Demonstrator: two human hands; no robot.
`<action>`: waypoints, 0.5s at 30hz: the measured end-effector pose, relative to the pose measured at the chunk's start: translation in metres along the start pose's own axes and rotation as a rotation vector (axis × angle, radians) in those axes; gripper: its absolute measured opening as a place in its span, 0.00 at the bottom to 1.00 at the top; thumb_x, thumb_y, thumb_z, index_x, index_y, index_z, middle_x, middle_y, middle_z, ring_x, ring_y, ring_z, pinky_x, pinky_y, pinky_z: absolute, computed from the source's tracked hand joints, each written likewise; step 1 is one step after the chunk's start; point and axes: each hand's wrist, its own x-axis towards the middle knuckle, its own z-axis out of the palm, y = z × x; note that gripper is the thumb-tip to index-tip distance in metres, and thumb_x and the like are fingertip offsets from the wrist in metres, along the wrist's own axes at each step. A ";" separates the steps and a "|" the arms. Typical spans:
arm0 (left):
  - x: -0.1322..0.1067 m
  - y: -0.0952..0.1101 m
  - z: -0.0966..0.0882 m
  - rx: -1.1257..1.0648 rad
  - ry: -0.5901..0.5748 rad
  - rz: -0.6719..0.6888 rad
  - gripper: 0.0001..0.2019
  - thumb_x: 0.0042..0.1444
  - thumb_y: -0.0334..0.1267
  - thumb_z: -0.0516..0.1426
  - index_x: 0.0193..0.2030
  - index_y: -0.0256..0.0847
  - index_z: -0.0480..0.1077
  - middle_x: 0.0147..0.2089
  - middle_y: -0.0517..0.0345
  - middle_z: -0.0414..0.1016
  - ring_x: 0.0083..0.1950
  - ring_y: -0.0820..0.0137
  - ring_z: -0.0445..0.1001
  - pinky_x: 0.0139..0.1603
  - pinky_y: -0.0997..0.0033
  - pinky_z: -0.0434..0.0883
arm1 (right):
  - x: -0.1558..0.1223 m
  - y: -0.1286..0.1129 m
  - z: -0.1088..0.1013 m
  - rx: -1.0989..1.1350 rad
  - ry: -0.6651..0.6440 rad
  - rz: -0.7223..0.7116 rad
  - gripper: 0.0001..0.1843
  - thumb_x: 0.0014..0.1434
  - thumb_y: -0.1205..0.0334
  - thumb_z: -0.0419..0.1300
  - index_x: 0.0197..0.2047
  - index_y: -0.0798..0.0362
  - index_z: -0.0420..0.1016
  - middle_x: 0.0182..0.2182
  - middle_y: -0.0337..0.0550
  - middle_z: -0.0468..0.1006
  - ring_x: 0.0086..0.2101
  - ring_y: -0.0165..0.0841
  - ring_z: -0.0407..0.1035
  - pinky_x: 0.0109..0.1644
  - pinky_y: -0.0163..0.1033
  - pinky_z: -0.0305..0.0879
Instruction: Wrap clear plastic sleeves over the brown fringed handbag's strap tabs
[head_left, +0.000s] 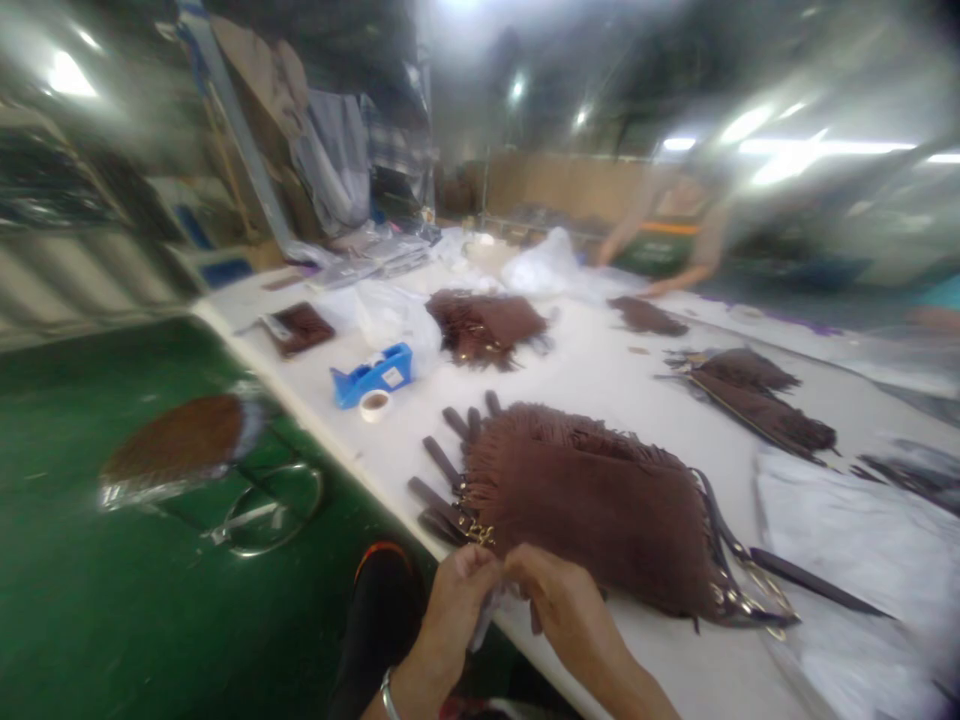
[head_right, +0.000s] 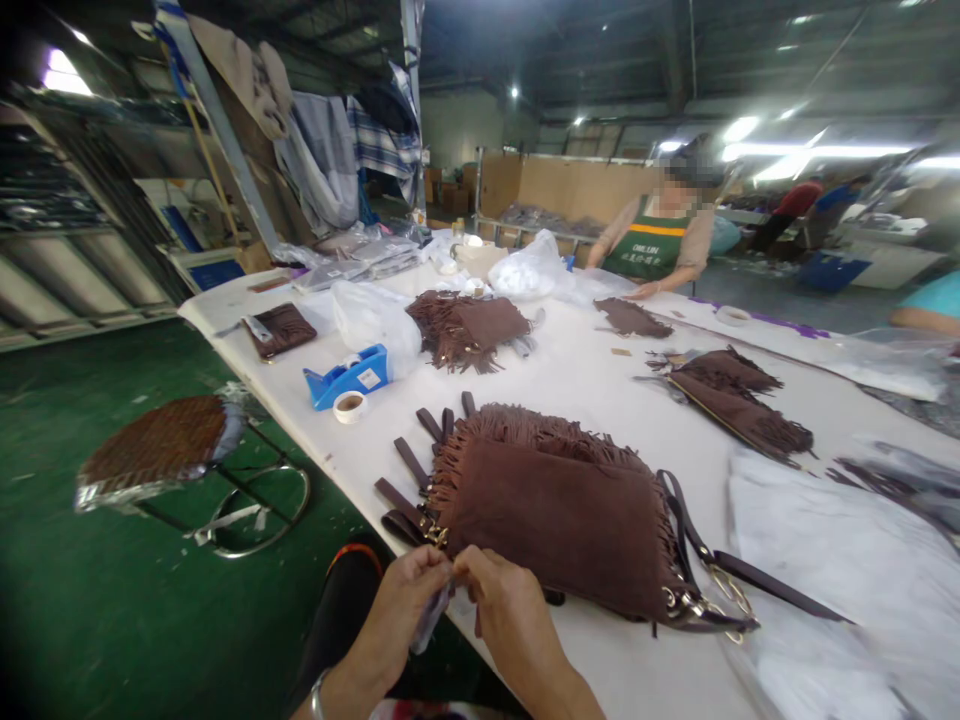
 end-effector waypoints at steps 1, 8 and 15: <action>0.000 0.000 0.000 -0.010 -0.004 -0.004 0.06 0.48 0.37 0.59 0.26 0.39 0.68 0.21 0.63 0.69 0.22 0.76 0.63 0.25 0.77 0.57 | 0.000 0.003 0.001 0.081 -0.002 0.010 0.13 0.61 0.72 0.47 0.33 0.49 0.68 0.23 0.31 0.67 0.20 0.25 0.63 0.27 0.29 0.56; -0.001 -0.002 -0.001 -0.078 -0.033 -0.023 0.06 0.49 0.37 0.59 0.26 0.39 0.67 0.21 0.64 0.67 0.22 0.76 0.62 0.25 0.76 0.57 | -0.002 0.014 0.002 0.220 0.000 0.044 0.14 0.67 0.65 0.45 0.35 0.50 0.70 0.26 0.31 0.68 0.19 0.23 0.62 0.26 0.29 0.58; -0.002 -0.002 -0.002 -0.075 -0.035 -0.012 0.05 0.50 0.36 0.59 0.27 0.38 0.69 0.22 0.61 0.69 0.23 0.75 0.64 0.26 0.75 0.58 | -0.001 0.009 0.005 0.069 -0.001 -0.030 0.14 0.64 0.71 0.45 0.36 0.49 0.70 0.27 0.32 0.68 0.22 0.24 0.63 0.28 0.29 0.57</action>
